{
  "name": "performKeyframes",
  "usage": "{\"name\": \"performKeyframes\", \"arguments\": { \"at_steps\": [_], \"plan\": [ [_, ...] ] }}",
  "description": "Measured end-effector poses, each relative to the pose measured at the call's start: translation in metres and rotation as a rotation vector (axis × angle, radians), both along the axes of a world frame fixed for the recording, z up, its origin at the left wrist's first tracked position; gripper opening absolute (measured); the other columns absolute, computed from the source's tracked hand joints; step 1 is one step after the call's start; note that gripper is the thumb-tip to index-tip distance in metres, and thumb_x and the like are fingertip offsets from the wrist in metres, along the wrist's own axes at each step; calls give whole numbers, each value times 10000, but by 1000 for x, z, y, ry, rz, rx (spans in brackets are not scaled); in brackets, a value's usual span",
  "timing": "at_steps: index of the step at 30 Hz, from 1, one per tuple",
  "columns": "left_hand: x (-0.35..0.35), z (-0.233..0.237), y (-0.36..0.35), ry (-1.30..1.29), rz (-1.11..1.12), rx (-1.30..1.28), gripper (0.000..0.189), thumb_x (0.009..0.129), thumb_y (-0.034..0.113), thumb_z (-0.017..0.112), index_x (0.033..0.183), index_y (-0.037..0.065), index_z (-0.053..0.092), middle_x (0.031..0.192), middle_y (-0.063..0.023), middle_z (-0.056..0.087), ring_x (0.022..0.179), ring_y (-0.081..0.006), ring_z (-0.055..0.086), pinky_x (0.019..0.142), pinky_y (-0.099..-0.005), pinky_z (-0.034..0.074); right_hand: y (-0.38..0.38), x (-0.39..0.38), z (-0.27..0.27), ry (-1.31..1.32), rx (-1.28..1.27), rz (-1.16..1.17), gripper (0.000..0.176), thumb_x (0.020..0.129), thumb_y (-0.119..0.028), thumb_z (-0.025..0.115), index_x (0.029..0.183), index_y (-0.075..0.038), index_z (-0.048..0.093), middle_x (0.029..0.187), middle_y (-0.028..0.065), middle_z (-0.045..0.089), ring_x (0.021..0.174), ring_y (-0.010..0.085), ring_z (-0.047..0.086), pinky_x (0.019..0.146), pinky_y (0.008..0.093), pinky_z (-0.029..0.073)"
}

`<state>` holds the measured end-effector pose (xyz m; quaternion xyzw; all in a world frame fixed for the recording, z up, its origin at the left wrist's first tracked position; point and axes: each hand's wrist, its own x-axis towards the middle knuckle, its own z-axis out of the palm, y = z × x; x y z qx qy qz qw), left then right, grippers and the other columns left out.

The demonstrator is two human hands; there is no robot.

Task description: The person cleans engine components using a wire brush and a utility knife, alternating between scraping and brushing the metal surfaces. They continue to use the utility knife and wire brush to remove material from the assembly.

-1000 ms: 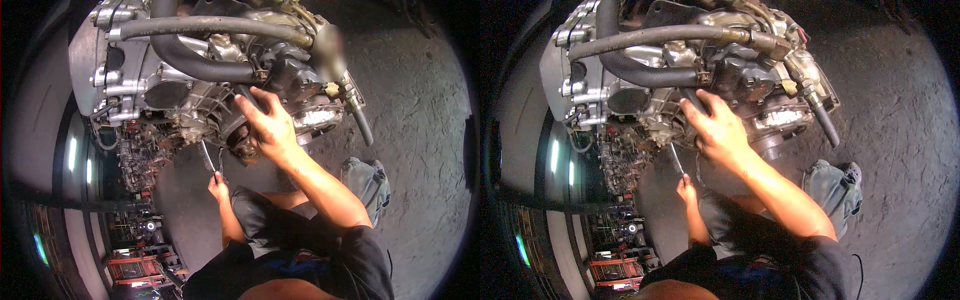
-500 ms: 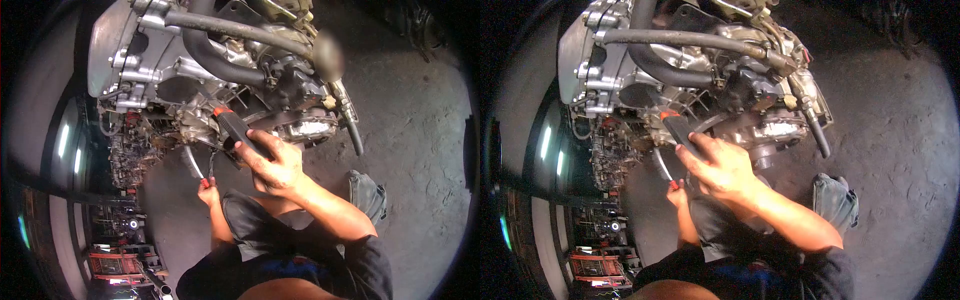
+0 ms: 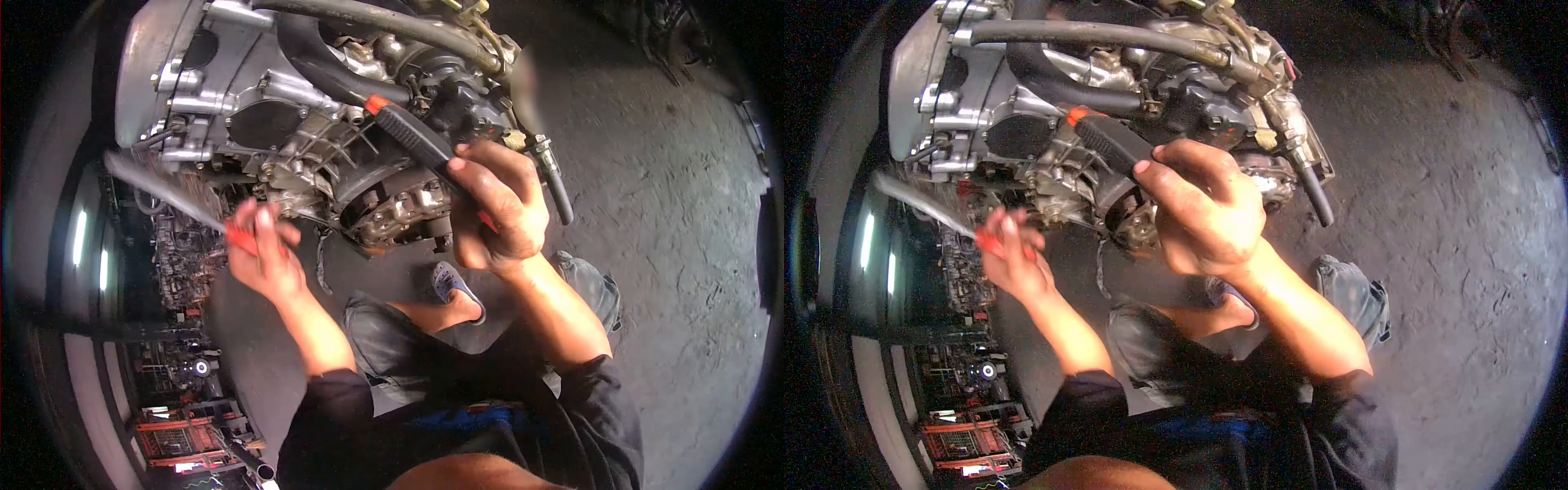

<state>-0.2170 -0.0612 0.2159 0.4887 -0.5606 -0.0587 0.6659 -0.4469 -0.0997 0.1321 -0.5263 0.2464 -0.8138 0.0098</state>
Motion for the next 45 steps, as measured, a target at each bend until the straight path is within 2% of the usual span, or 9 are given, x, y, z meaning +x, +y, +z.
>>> {"name": "performKeyframes", "arguments": {
  "at_steps": [6, 14, 18, 19, 25, 29, 40, 42, 45],
  "plan": [
    [-69, 65, -84, -141, -176, 98, 179, 867, 115, 654, 959, -11, 566, 997, -147, 646, 797, -207, 667, 591, -321, 561, -8, -5, -9, -54, -12, 50, 431, 625, 141, 595, 1031, 3, 636, 950, 198, 602, 809, 272, 631, 704, 319, 526],
    [-88, 62, -140, -373, -160, -97, 178, 773, 4, 707, 920, -12, 608, 899, -65, 644, 780, -159, 612, 703, -298, 521, -27, -10, -20, 3, 112, 1, 475, 593, 125, 572, 1042, -18, 637, 986, 174, 639, 854, 308, 645, 734, 347, 519],
    [-96, 58, -136, -148, -382, -115, 168, 756, -67, 687, 874, -24, 576, 844, -110, 642, 703, -183, 633, 710, -333, 539, -29, -7, -16, 21, 198, 104, 484, 614, 103, 553, 1066, -46, 640, 1008, 173, 640, 892, 326, 650, 764, 358, 526],
    [-87, 56, -135, -114, -392, -135, 326, 720, -48, 748, 681, 54, 441, 691, -15, 535, 646, -128, 595, 698, -311, 542, -28, -8, -14, 36, 219, 114, 482, 619, 101, 552, 1067, -51, 641, 1013, 173, 640, 890, 326, 650, 763, 356, 527],
    [-80, 36, -112, 34, -422, -313, 398, 742, -57, 737, 732, 74, 362, 707, -53, 490, 687, -239, 639, 716, -367, 564, -35, -18, -9, 35, 272, 147, 404, 678, 66, 576, 1047, -77, 655, 1026, 141, 649, 925, 311, 646, 783, 363, 520],
    [-72, 23, -111, 41, -422, -403, 345, 786, -45, 691, 805, 87, 373, 858, -218, 589, 773, -327, 659, 710, -461, 584, -41, -22, -12, 54, 318, 191, 384, 679, 48, 577, 1040, -61, 653, 991, 148, 657, 910, 316, 650, 782, 362, 519],
    [-76, 30, -134, -82, -316, -268, 352, 784, 4, 732, 702, 106, 406, 837, -141, 640, 769, -215, 661, 765, -327, 540, -61, -13, 36, 5, 553, 286, 337, 687, -27, 594, 1012, -51, 681, 901, 175, 686, 858, 260, 688, 807, 337, 527],
    [-65, 24, -115, -173, -27, -139, 315, 813, 81, 729, 702, 76, 434, 856, -110, 640, 749, -169, 628, 727, -299, 522, -60, -4, 34, -103, 612, 331, 330, 685, -39, 620, 1009, -48, 684, 883, 170, 688, 847, 249, 690, 811, 337, 528],
    [-53, 6, -84, -67, -18, -137, 324, 845, 131, 705, 693, 32, 437, 815, -107, 636, 720, -132, 599, 666, -260, 498, -63, 2, 34, -6, 504, 159, 276, 712, -55, 710, 984, -28, 671, 856, 144, 685, 806, 242, 677, 754, 326, 525]
  ]
}}
